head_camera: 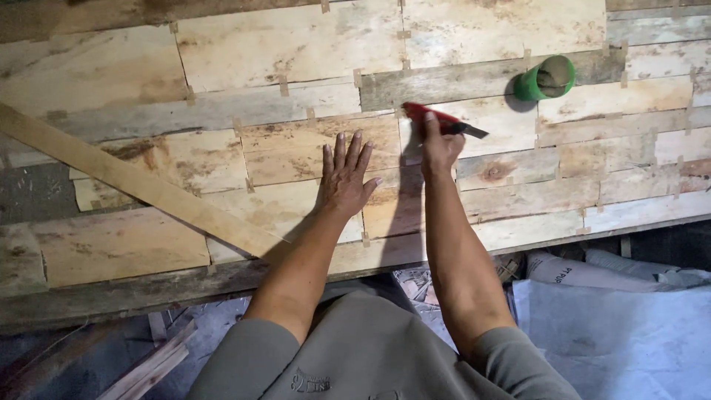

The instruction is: Use thin wood veneers and glue/adhesive tape to patch holes and gaps in a wood surface.

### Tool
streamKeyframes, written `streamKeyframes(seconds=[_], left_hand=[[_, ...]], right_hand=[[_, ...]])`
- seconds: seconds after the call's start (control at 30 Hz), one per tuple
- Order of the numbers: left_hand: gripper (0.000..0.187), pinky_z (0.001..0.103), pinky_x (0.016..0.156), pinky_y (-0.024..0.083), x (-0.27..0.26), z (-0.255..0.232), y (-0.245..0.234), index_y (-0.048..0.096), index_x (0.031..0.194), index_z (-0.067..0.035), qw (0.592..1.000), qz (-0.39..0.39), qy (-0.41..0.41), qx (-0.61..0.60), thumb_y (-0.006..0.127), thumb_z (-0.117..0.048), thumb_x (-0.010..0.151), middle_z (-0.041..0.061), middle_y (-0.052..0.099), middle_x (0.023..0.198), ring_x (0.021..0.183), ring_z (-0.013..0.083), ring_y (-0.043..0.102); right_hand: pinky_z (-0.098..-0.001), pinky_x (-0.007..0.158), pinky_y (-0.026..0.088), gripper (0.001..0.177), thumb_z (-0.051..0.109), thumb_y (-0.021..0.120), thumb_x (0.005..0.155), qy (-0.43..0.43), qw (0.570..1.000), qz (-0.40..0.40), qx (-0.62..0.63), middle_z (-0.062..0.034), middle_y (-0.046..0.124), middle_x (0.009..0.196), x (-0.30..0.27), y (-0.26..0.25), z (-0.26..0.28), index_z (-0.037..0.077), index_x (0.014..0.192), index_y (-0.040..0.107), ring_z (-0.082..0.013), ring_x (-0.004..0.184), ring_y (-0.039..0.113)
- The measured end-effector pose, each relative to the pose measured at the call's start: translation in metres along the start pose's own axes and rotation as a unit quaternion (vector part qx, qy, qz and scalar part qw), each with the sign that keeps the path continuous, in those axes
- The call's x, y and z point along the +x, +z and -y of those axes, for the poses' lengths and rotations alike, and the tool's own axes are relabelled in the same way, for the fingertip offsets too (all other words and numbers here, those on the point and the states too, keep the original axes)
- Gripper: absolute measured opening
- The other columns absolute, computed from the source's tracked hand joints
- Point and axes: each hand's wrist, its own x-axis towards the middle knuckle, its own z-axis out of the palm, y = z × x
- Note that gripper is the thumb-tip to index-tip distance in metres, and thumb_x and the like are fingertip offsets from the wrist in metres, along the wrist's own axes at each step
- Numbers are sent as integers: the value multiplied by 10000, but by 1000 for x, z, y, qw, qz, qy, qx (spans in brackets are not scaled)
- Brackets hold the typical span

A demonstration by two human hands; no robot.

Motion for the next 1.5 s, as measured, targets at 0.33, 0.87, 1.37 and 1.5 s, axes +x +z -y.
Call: streamKeyframes(seconds=[0.33,0.87,1.37,1.5], left_hand=[[835,599,1247,-44,3,-1,-6,149,1647,-188,999,35,-17,-3,466,-606,998,70,-4,1729,1578,374,-58],[829,578,1256,-60,2,1,-20,103,1654,-189,997,69,-16,-1,482,-563,1019,70,-51,1732,1576,365,-94],[836,559,1231,-43,4,-1,-24,174,1662,-172,991,83,-20,102,585,-238,937,73,-16,1735,1563,373,-46],[729,570,1272,-57,4,3,-14,197,1603,-157,995,69,-37,-67,541,-331,984,44,-16,1710,1584,352,-54]], right_hand=[[-357,771,658,165,15,716,917,13,995,49,-83,-178,768,961,-4,4,11,-85,1040,669,-248,830,782],[-363,808,657,225,72,735,942,-35,988,149,-8,-197,758,1014,11,72,-2,-81,1095,673,-242,858,761],[-350,735,677,151,70,713,949,-21,988,85,-127,-185,799,919,28,104,-18,-47,1036,750,-245,804,802],[-336,792,644,174,66,751,916,-45,968,130,-212,-169,788,987,26,111,-7,-39,1053,725,-226,888,769]])
